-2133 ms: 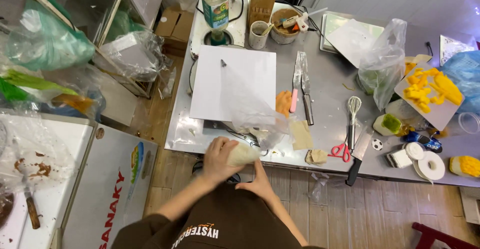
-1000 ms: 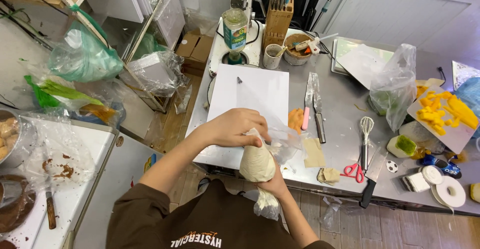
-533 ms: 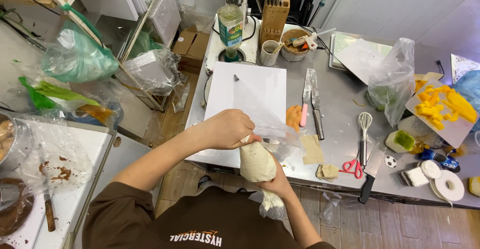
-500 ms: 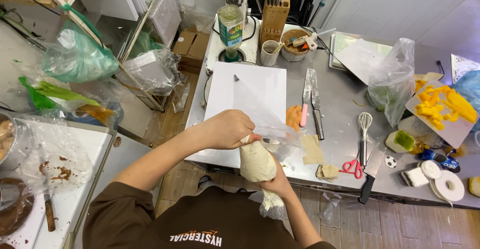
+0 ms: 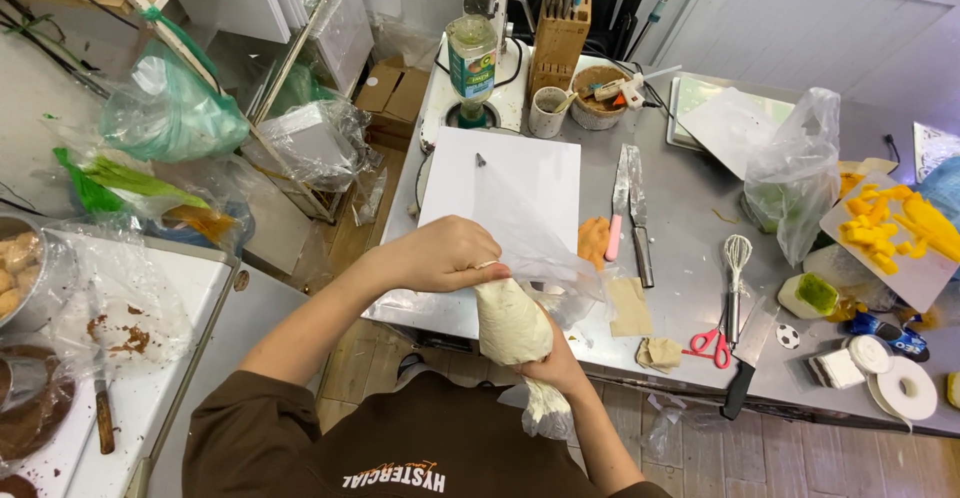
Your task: Preparing a cake board by wiping it and filling a piping bag with cream from a container.
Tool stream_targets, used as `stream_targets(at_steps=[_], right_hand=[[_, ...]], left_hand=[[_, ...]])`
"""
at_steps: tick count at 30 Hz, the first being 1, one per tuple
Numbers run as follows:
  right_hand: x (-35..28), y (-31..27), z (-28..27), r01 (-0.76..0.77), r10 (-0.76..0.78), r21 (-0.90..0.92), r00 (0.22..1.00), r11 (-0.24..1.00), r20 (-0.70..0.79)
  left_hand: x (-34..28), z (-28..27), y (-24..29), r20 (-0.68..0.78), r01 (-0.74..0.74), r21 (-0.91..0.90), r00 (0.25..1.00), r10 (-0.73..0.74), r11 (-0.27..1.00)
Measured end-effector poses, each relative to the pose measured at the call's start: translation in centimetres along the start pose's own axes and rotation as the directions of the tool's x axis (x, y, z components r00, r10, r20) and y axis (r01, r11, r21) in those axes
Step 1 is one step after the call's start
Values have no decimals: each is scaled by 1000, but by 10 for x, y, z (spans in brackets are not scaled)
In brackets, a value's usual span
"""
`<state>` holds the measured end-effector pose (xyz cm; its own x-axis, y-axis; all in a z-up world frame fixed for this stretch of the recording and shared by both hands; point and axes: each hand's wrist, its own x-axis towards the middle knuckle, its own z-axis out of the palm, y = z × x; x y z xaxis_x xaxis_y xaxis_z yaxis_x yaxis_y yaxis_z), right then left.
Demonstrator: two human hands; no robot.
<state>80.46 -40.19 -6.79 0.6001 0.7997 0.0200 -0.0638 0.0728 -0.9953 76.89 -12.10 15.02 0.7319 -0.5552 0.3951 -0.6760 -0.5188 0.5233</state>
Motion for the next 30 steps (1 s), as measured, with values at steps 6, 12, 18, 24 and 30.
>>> stream_targets(at_steps=[6,12,18,24,30], right_hand=[[10,-25,18,18,-17,-75,1000,997,16],[29,-31,65,113,-114,-22,992,993,-58],[30,-29,67,-66,66,-3,997,998,48],[-5,107,-9,-87,27,-748,995,658,-92],[-1,142,-44,88,-378,-978,926,190,10]], left_hand=[[-24,16,-27,90,175,-336,984,-153,925],[-34,29,4,-301,-94,-551,949,-92,829],[-111,128,-37,-92,59,-979,729,-678,196],[-175,135,-81,17,285,-947,504,-864,147],[-198,131,-110,239,507,-854,584,-776,118]])
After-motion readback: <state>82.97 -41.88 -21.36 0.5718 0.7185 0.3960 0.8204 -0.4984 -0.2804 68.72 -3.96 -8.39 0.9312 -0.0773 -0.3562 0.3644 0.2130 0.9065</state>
